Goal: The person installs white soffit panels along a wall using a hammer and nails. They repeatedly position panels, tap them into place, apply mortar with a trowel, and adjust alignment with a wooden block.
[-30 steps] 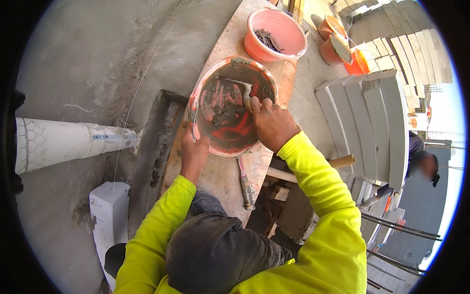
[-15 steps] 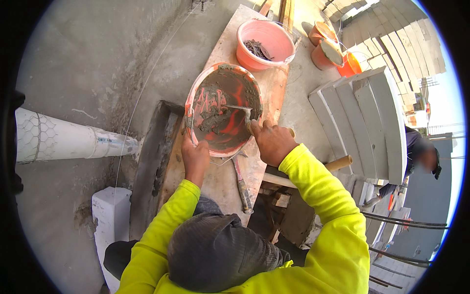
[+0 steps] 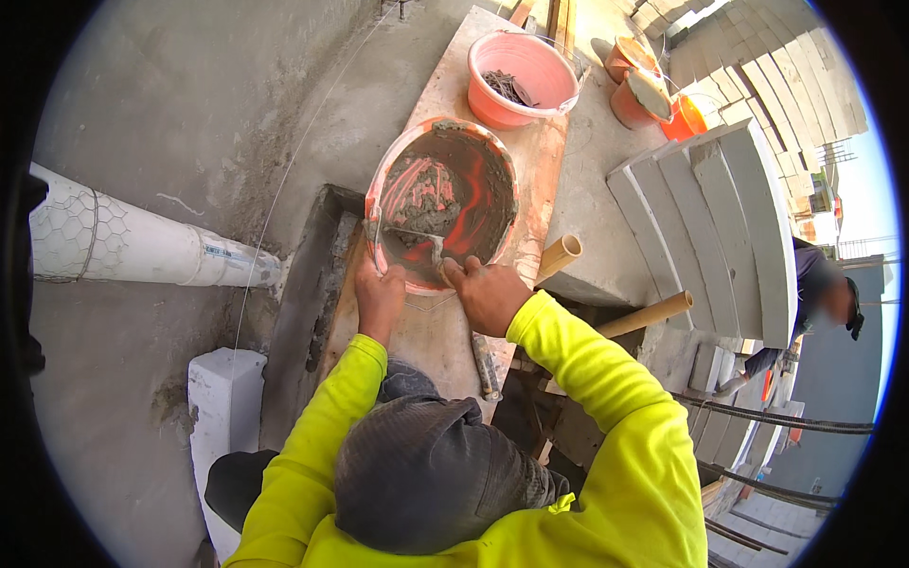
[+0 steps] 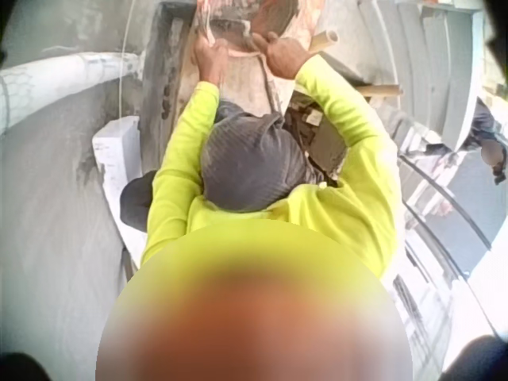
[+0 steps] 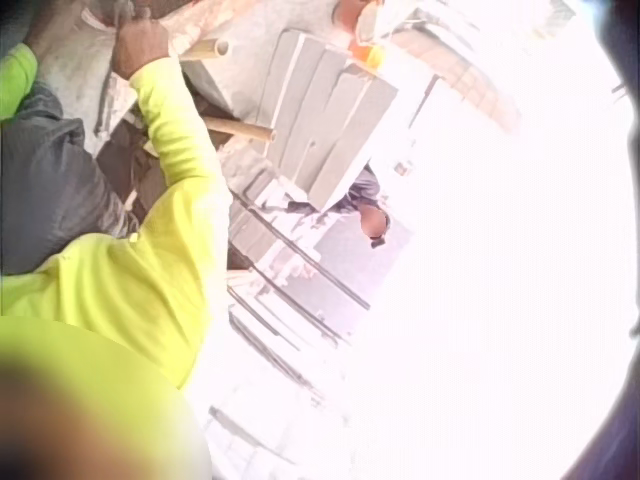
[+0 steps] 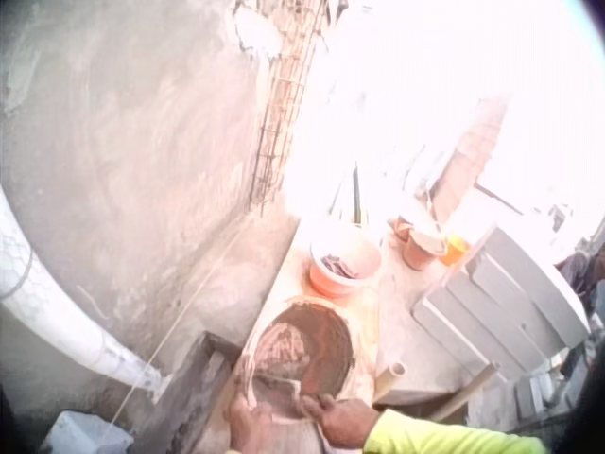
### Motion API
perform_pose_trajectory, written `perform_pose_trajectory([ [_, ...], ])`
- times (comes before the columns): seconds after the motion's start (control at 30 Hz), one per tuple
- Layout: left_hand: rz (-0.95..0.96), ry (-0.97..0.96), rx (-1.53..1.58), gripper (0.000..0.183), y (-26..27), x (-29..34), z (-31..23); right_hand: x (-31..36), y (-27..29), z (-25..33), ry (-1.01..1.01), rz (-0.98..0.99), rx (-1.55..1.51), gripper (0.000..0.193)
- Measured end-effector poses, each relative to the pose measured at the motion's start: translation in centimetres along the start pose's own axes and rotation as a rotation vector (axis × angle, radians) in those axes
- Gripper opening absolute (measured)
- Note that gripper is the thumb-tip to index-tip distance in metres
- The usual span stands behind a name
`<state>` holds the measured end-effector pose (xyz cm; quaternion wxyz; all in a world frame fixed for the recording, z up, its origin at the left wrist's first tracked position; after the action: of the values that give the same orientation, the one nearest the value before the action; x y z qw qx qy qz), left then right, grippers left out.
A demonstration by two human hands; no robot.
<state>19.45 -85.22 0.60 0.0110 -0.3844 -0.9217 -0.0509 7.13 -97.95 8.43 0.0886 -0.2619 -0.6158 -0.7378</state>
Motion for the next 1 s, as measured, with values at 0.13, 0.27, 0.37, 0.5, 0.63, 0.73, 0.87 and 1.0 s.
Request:
perform_pose_trajectory([
  [0.13, -0.005, 0.040, 0.131, 0.045, -0.5, -0.2, 0.0, 0.9, 1.2, -2.4, -0.170, -0.066, 0.043, 0.067],
  [0.27, -0.019, 0.068, 0.075, 0.046, -1.4, 0.1, -0.7, 1.0, -1.8, -1.3, -0.002, 0.240, 0.121, 0.064],
  [0.37, 0.016, 0.096, 0.106, 0.046, -1.7, 0.0, -0.4, 1.5, 1.6, -2.1, -0.210, -0.190, 0.023, 0.062],
  [0.5, 0.039, 0.102, 0.045, 0.046, -0.9, -0.6, 0.2, 0.3, 1.1, 1.8, 0.155, 0.015, 0.038, 0.063],
  [0.63, -0.055, 0.035, 0.152, 0.045, -0.2, -0.3, 0.3, 0.6, 1.5, 0.1, -0.021, -0.031, 0.103, 0.062],
  [0.73, 0.036, 0.079, -0.008, 0.044, -1.6, 0.1, 0.2, 1.2, 1.2, -0.2, 0.017, -0.145, -0.002, 0.068],
  [0.87, -0.056, 0.017, 0.073, 0.041, -1.4, 0.6, -0.4, 1.6, -0.6, -0.9, -0.061, -0.028, 0.069, 0.067],
  [1.0, 0.054, 0.164, -0.004, 0.041, -2.5, 0.3, 0.4, 2.4, -1.0, -0.5, -0.085, 0.029, 0.063, 0.065],
])
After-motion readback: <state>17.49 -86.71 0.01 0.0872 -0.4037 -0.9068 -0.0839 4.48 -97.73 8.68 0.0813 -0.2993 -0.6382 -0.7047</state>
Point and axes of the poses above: each hand's wrist, its own x-axis away from the middle knuckle, its own y-axis out of the back of the hand, z = x × y, the point moved 8 cm from there along -x, towards the middle knuckle, and after that the axes turned 13 degrees about z, right-handed, at the moved point
